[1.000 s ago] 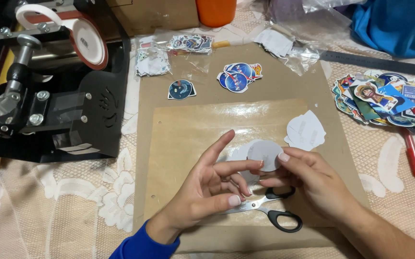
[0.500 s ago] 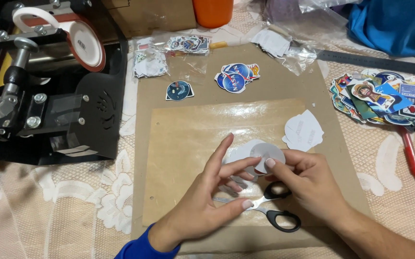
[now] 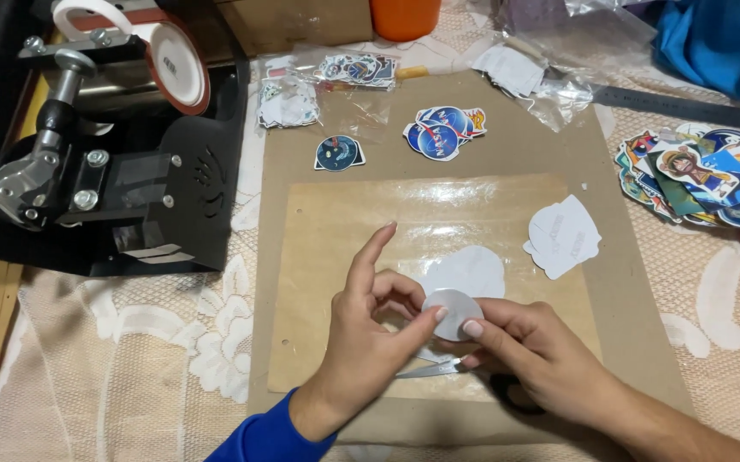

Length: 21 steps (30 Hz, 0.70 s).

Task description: The person is cutting small pieces of adhesive tape and applying them to the back of various stickers.

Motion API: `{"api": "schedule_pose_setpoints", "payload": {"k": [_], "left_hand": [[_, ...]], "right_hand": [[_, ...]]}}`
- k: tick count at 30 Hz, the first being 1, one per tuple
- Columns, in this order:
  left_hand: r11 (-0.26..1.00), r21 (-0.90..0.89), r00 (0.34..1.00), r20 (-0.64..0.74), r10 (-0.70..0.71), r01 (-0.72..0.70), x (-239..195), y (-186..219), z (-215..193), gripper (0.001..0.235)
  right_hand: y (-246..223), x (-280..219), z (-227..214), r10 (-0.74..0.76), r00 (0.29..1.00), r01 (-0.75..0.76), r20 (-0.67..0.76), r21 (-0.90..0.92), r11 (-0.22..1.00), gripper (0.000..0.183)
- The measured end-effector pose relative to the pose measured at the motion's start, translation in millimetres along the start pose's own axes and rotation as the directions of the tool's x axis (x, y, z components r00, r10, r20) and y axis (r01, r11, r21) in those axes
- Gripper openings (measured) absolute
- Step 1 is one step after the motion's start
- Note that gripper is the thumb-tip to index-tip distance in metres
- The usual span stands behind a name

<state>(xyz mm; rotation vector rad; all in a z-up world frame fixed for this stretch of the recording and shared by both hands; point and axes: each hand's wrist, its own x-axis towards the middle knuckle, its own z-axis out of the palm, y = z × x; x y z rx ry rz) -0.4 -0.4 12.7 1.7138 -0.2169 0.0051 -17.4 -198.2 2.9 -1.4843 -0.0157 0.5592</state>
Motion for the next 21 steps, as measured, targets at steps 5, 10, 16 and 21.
{"api": "schedule_pose_setpoints", "payload": {"k": [5, 10, 16, 21], "left_hand": [[0.985, 0.114, 0.982, -0.124, 0.144, -0.130, 3, -4, -7, 0.052], [0.983, 0.032, 0.972, -0.147, 0.185, -0.183, 0, -5, -6, 0.015], [0.955, 0.152, 0.950, -0.141, 0.277, -0.256, 1, 0, -7, 0.014], [0.947, 0.171, 0.946, -0.130, 0.296, -0.272, 0, 3, -8, 0.013]], "right_hand": [[-7, 12, -23, -0.153, 0.961, -0.002, -0.229, -0.561, 0.828, 0.042], [-67, 5, -46, -0.193, 0.793, -0.417, -0.578, -0.745, 0.520, 0.030], [-49, 19, -97, -0.101, 0.793, -0.554, -0.601, -0.779, 0.295, 0.042], [-42, 27, -108, -0.011, 0.785, -0.579, -0.619, -0.742, 0.338, 0.040]]}}
